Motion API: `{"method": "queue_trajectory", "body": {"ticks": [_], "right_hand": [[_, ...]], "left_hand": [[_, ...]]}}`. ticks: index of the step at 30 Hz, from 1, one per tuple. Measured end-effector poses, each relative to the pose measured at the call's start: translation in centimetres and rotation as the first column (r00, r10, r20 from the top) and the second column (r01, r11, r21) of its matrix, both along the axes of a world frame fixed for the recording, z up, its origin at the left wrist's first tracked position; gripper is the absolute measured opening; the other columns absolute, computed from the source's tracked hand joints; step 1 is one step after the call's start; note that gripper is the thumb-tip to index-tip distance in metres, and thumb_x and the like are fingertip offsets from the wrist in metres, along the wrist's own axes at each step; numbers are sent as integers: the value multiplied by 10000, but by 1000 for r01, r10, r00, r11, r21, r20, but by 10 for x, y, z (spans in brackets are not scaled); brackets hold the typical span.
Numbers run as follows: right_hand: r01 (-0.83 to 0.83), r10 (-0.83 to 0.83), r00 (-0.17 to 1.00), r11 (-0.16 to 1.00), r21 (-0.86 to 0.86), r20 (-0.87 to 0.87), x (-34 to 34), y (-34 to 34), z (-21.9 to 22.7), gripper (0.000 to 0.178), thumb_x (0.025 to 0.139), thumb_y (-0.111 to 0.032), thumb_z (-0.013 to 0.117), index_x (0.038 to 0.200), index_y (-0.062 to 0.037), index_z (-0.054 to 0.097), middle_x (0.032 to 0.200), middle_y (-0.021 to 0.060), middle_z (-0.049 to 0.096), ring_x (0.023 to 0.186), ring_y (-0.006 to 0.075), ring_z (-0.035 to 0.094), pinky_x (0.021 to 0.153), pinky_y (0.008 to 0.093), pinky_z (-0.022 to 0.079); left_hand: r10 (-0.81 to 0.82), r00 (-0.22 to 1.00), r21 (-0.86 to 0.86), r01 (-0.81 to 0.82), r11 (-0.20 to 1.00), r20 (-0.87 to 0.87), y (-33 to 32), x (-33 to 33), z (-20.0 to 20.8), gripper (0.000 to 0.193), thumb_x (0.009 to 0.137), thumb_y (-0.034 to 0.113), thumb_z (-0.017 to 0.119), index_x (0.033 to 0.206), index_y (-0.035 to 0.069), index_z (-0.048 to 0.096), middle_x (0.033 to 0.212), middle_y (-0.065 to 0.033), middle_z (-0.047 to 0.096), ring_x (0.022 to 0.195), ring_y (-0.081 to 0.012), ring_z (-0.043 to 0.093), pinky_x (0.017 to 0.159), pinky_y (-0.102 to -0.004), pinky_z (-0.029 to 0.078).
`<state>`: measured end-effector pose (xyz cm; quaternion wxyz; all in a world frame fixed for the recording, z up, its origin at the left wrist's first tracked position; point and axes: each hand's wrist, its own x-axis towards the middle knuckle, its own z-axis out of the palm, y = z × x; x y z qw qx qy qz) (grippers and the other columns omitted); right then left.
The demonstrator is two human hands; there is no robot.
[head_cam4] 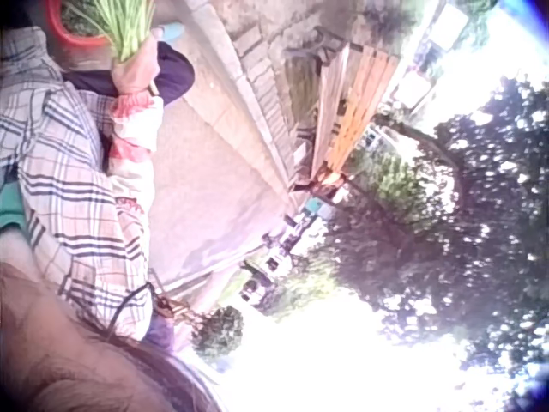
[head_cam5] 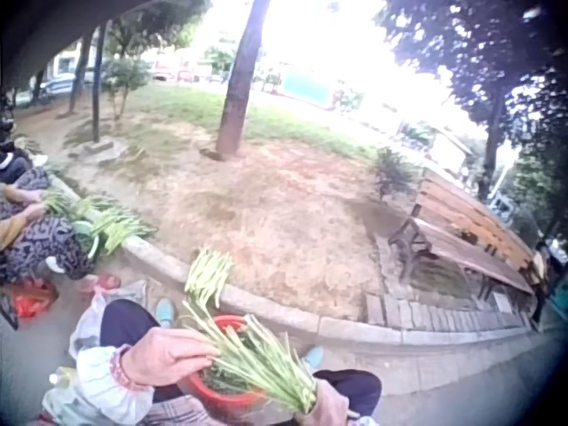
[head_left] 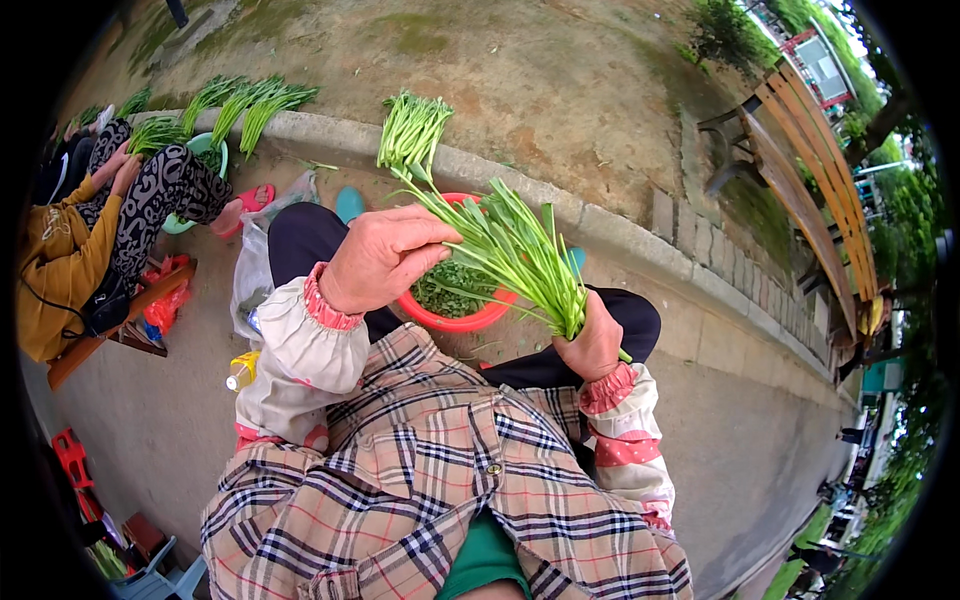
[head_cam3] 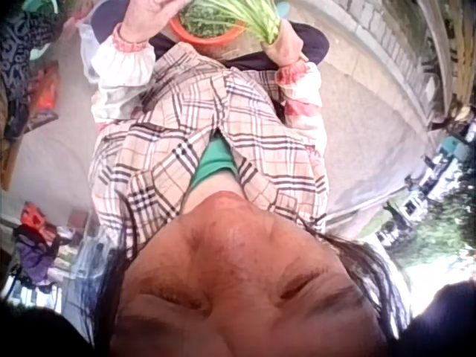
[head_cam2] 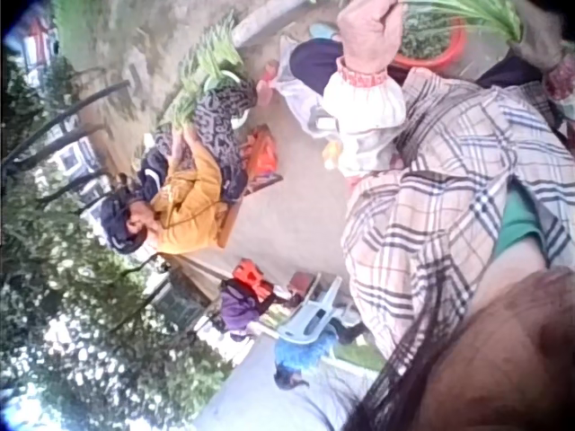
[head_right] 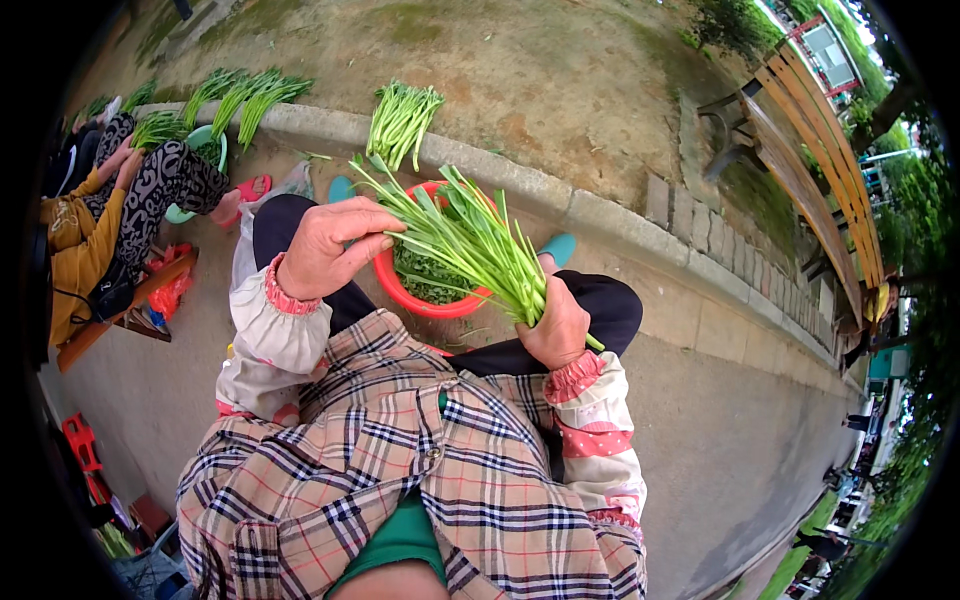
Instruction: The person cleans green leafy vegetables by hand, plucking the edible tips and leaves into a red bowl while holding the remaining stems in the other hand.
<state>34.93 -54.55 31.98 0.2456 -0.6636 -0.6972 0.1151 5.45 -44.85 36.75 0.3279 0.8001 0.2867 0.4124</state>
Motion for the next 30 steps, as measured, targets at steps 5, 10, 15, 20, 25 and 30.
{"method": "queue_trajectory", "body": {"ticks": [5,10,15,20,25,30], "right_hand": [[-12,13,999,1000,-19,44,0,-1,-3,493,603,-109,707,1055,-82,514,884,145,598,839,365,592,680,400,484],[-30,31,998,999,-26,52,1,-2,-7,523,593,-129,715,1068,-79,501,881,139,592,844,354,589,670,421,474],[-17,19,999,999,-30,51,-1,-2,-3,510,591,-89,705,1065,-82,517,902,150,607,847,365,598,694,391,489],[-24,26,998,999,-22,52,0,-4,-6,516,589,-100,712,1065,-81,515,895,144,603,843,360,596,683,397,485],[-57,56,998,998,24,31,-8,-1,-4,516,592,-119,712,1063,-77,505,875,132,590,830,346,592,655,410,474],[-23,23,998,1000,-3,58,-5,3,-4,522,602,-92,710,1091,-80,528,902,156,611,847,370,599,695,395,488]], "left_hand": [[-25,999,45,26,999,-30,-6,-5,-2,176,745,-14,616,918,-24,643,826,-129,637,742,-243,629,653,-293,495],[-21,998,-51,18,999,-67,-10,-8,0,188,720,-5,621,905,-24,644,808,-129,637,714,-247,626,631,-302,496],[21,996,87,-14,996,-86,-7,-7,-2,167,692,-9,625,858,-17,642,778,-123,632,685,-246,620,601,-298,493],[193,940,364,-82,928,-280,-9,-5,3,142,641,-20,625,781,4,625,731,-109,613,642,-235,603,563,-297,484],[327,940,320,-340,884,95,-5,7,-13,138,629,-55,612,756,-2,610,678,-88,577,573,-179,554,505,-265,429],[535,729,-414,-369,832,426,1,-12,-18,113,842,-16,533,843,-14,647,719,32,565,591,-17,461,534,-179,369]]}}
